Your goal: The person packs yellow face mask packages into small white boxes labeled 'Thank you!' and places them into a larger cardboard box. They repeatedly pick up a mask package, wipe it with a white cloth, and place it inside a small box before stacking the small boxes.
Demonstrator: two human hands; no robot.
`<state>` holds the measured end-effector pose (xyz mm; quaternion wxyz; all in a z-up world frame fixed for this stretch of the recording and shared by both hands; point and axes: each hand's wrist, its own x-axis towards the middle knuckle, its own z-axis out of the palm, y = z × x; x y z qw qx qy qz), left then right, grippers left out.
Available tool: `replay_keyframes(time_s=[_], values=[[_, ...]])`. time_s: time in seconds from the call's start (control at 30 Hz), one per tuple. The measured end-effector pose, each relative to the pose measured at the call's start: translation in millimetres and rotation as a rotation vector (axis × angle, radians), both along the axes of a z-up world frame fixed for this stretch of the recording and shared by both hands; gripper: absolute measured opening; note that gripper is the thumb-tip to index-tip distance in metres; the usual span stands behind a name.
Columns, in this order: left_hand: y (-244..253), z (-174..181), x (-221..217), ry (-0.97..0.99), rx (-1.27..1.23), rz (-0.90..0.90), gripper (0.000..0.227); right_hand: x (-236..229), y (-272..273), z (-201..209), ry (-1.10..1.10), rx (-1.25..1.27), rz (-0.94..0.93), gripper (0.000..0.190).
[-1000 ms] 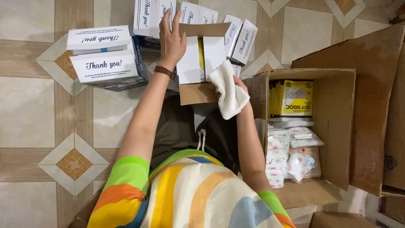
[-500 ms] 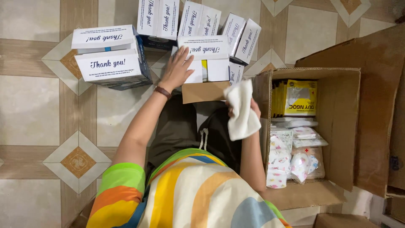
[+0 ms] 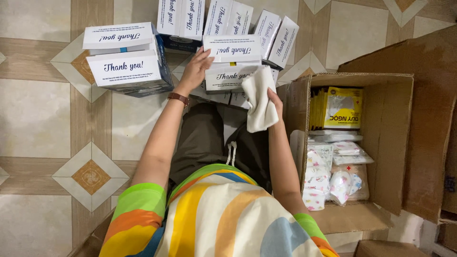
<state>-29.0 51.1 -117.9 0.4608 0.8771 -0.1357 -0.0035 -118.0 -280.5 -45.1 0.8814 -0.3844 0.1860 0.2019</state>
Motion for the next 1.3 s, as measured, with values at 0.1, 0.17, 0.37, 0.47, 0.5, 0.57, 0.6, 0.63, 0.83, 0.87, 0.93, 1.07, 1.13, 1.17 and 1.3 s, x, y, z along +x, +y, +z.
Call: replay_keyframes(time_s=[0.1,0.17,0.37,0.47,0.5,0.57,0.6,0.63,0.83,0.87,0.93,1.07,1.13,1.17,1.3], values=[[1,3,-2,0.164,-0.240,0.075,0.037,10,10,20,0.169,-0.047,0.021,0.074],[-7,21,-5,0.114,-0.220,0.112,0.033,11,4,-7,0.157,-0.147,0.001,0.074],[-28,-3,-4,-0.109,-0.100,0.242,0.032,15,0,-3,0.126,-0.438,-0.013,0.067],[-32,-13,-3,-0.021,-0.249,0.257,0.033,14,-7,0,0.186,-0.340,0.007,0.066],[-33,-13,-4,0.047,-0.331,0.250,0.033,14,-11,-1,0.238,-0.163,0.017,0.066],[-36,9,-9,0.090,-0.366,0.264,0.033,11,-7,-3,0.240,-0.185,0.055,0.067],[-37,20,-12,0.130,-0.403,0.271,0.034,9,-5,-3,0.239,-0.206,0.085,0.069],[-38,13,-12,0.125,-0.402,0.278,0.034,9,-3,-5,0.236,-0.206,0.093,0.069],[-44,42,-33,0.138,-0.381,0.276,0.030,-2,-4,4,0.236,-0.442,0.023,0.065],[-44,54,-37,0.156,-0.364,0.291,0.031,-4,-5,13,0.189,-0.527,0.028,0.065],[-42,77,-50,0.177,-0.348,0.312,0.031,-5,-3,35,0.142,-0.613,0.039,0.065],[-23,126,-61,0.082,-0.421,0.394,0.033,20,31,116,-0.141,-0.605,0.064,0.074],[-5,149,-73,0.051,-0.444,0.451,0.034,34,63,165,-0.272,-0.534,0.083,0.076],[7,162,-81,-0.038,-0.439,0.524,0.035,42,83,188,-0.314,-0.569,0.154,0.078],[58,200,-116,-0.261,-0.398,0.761,0.038,79,160,235,-0.373,-0.610,0.373,0.081]])
